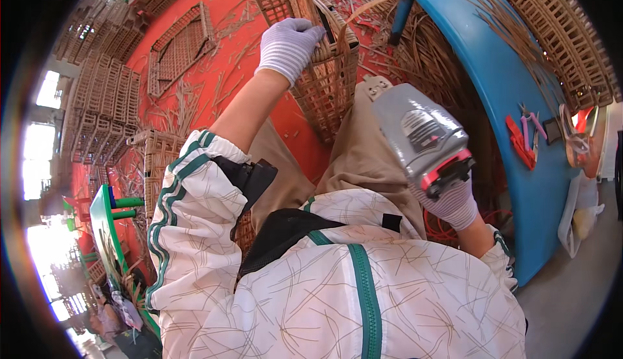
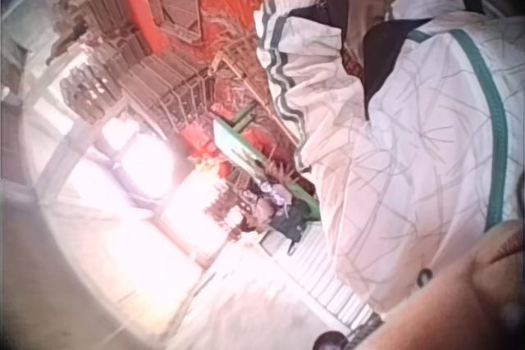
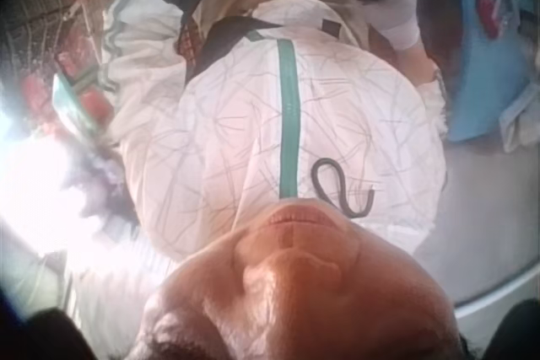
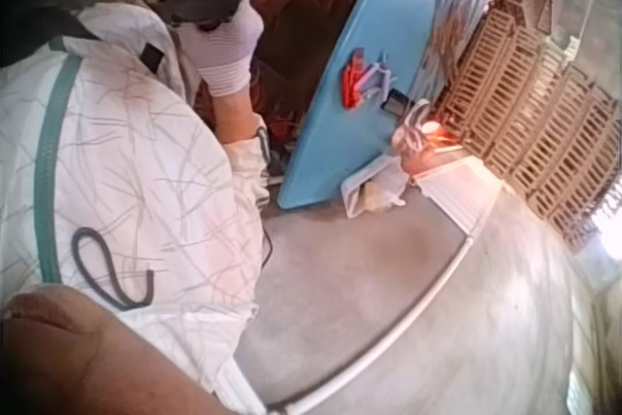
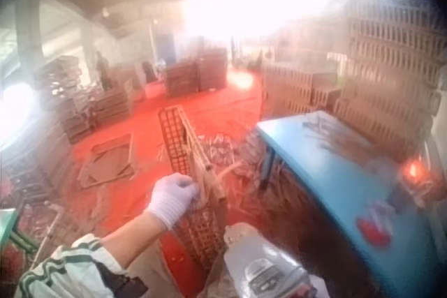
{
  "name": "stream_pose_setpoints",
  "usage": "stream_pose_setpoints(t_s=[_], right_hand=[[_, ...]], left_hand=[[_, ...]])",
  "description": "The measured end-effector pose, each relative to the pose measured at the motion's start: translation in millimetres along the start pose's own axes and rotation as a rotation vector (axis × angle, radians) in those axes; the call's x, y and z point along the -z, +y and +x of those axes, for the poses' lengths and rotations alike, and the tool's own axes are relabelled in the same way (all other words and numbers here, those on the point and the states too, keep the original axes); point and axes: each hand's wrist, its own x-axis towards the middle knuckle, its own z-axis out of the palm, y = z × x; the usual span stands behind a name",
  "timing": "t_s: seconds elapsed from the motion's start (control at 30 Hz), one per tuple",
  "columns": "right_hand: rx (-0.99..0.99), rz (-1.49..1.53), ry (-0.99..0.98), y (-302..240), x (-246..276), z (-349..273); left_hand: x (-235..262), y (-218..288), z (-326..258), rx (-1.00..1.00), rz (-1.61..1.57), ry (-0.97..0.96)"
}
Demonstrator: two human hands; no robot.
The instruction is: Wrapping and securing bamboo strips around the corners and edges of a furniture frame using hand tools and a pneumatic staple gun.
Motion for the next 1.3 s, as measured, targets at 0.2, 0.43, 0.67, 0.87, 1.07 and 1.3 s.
stream_pose_setpoints(t_s=[0.2, 0.43, 0.67, 0.87, 1.07, 1.3], right_hand=[[-0.111, 0.229, -0.077, -2, -21, 13], [-0.120, 0.199, -0.093, 4, -31, 20], [-0.106, 0.172, -0.060, 11, -33, 31], [0.068, 0.021, -0.050, 18, -43, 43], [0.053, 0.024, 0.012, 13, -63, 50], [0.080, 0.043, 0.071, 14, -85, 48]], left_hand=[[-2, 8, -2, -0.114, -0.029, 0.055], [0, 12, -7, -0.365, 0.020, 0.051], [10, -1, -3, 0.014, -0.198, 0.024], [21, -12, 1, 0.045, -0.334, -0.072], [21, -1, 4, 0.218, -0.234, -0.109], [13, -11, 17, 0.137, 0.050, -0.188]])
